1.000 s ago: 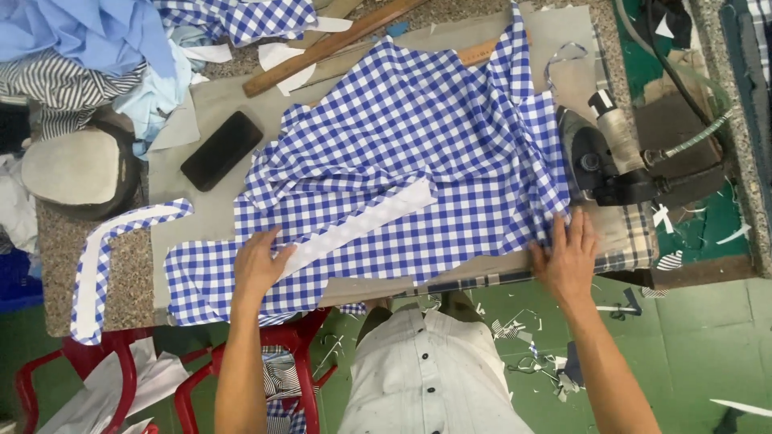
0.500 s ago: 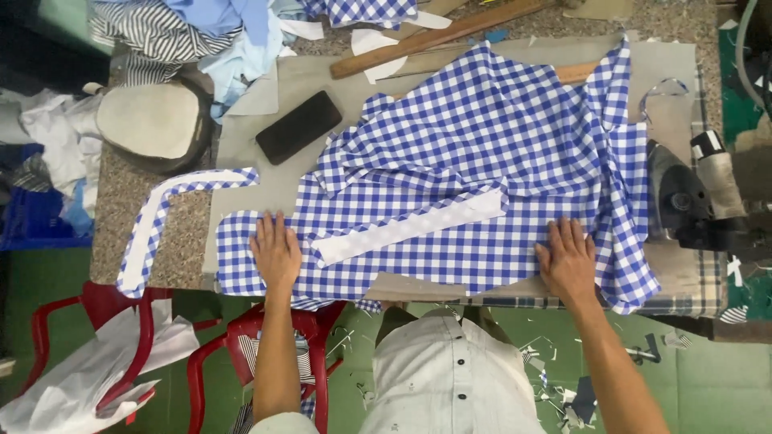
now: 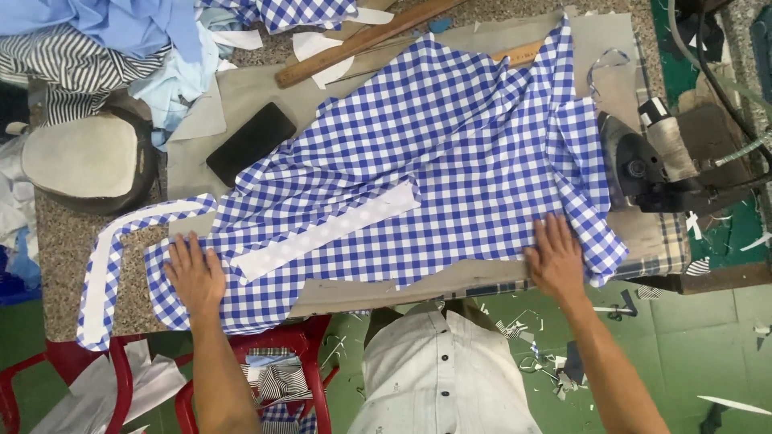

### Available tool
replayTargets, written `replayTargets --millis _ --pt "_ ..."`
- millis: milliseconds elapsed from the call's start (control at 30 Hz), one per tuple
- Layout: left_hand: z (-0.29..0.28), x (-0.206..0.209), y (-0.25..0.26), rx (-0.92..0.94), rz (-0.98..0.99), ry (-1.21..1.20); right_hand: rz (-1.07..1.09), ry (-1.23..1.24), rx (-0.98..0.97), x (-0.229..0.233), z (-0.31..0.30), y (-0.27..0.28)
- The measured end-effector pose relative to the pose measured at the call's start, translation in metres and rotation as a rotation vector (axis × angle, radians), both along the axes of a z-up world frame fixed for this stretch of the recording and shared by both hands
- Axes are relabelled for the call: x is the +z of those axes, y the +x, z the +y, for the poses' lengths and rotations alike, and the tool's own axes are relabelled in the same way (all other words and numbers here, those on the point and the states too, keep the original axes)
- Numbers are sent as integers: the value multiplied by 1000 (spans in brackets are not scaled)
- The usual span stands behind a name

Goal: The person cuts a blue and white checkered fabric using large scissors, following a white paper pattern placed on a work table. They trim the edges of the fabric, remove the pattern, and briefly iron the cut piece before continuing to cut another section of the fabric.

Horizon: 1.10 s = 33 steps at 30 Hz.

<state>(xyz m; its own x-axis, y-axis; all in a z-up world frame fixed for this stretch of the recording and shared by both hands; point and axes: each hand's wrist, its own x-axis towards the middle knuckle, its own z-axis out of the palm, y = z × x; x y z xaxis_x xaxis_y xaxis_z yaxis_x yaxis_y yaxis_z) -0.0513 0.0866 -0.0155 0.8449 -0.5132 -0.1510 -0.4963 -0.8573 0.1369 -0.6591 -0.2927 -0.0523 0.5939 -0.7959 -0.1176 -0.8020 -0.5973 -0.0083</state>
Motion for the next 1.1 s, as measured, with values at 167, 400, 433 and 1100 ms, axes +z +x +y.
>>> replayTargets --millis 167,400,433,1100 --pt "-9 -9 -5 -49 -169 -12 -120 -161 51 1 -3 -24" --pt "-155 14 -195 -562 -177 -478 -287 -135 100 7 19 9" --pt "-165 8 -208 -559 -184 -480 -292 -139 104 10 20 14" --pt "-167 13 -301 -705 332 -135 -564 -112 30 23 27 9"
